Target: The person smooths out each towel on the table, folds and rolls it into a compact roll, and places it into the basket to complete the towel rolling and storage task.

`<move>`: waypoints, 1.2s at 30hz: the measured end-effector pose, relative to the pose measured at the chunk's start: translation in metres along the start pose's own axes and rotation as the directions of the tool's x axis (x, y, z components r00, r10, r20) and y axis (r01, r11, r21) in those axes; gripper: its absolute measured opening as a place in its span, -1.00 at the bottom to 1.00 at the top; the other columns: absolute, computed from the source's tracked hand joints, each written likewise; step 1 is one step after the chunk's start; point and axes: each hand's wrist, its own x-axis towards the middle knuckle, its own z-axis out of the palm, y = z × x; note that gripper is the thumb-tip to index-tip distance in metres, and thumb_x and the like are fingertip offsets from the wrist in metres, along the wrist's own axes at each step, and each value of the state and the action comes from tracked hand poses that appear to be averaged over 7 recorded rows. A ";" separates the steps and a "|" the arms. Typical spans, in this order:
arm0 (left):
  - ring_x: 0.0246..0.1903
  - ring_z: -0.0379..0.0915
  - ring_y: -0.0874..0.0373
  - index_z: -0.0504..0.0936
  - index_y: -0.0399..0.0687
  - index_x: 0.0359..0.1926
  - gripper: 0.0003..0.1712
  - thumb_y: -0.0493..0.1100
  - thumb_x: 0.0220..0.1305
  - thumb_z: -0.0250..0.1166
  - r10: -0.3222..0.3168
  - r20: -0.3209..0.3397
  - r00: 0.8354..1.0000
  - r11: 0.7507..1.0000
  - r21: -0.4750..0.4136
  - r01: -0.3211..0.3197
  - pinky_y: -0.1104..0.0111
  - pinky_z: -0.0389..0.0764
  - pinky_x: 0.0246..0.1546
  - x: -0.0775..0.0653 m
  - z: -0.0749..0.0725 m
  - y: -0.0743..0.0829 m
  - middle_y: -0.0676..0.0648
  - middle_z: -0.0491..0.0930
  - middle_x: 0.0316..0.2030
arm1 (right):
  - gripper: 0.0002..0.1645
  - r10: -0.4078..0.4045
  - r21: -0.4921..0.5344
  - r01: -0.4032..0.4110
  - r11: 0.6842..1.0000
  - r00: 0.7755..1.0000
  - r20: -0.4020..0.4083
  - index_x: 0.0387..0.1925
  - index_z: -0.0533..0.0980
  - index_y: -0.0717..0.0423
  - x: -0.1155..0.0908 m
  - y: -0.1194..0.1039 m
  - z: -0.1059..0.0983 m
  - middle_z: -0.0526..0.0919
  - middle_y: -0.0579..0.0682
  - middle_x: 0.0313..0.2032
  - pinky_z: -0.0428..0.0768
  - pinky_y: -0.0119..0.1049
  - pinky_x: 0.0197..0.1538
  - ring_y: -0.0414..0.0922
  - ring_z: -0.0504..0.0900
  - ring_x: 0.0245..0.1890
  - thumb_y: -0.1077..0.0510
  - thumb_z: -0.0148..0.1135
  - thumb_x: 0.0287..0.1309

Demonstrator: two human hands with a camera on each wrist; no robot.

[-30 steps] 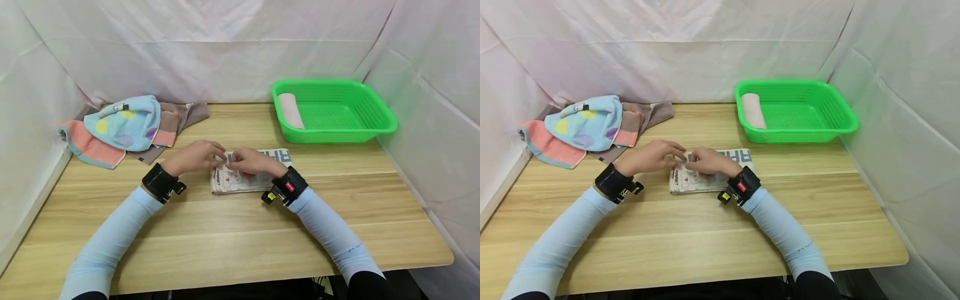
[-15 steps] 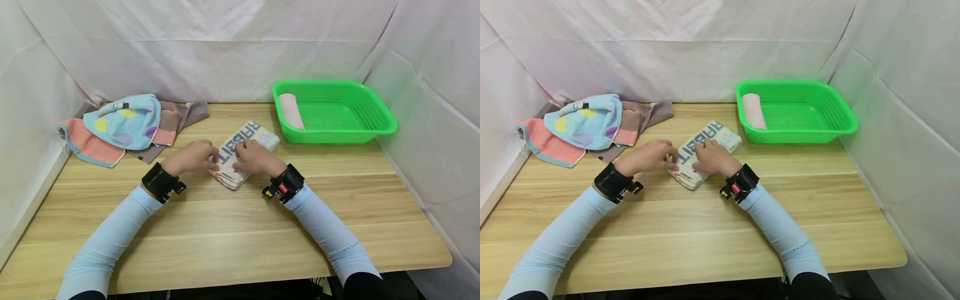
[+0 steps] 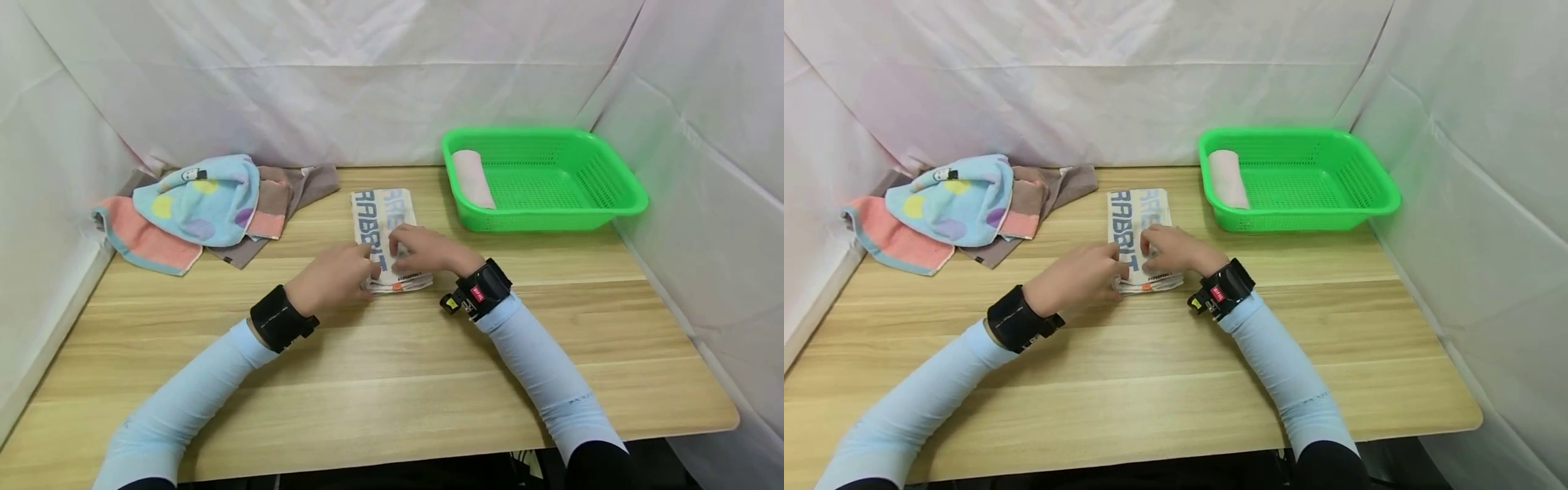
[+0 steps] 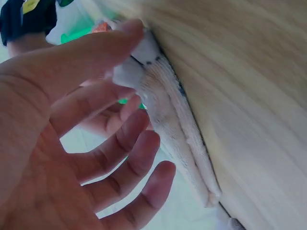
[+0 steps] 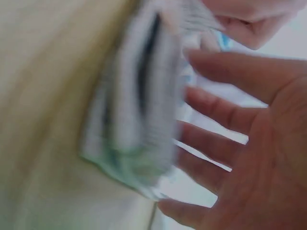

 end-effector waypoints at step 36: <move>-0.25 0.56 -0.03 0.68 -0.12 -0.16 -0.81 -0.43 0.26 0.33 0.016 -0.186 0.982 0.999 -0.044 -0.024 0.17 0.60 -0.23 0.008 0.010 -0.011 -0.13 0.63 -0.24 | -0.71 -0.010 0.067 0.011 0.998 1.000 -0.017 0.00 0.43 -0.02 -0.006 0.001 0.006 0.69 0.08 -0.28 0.60 -0.13 -0.09 0.00 0.65 -0.23 0.22 0.31 0.34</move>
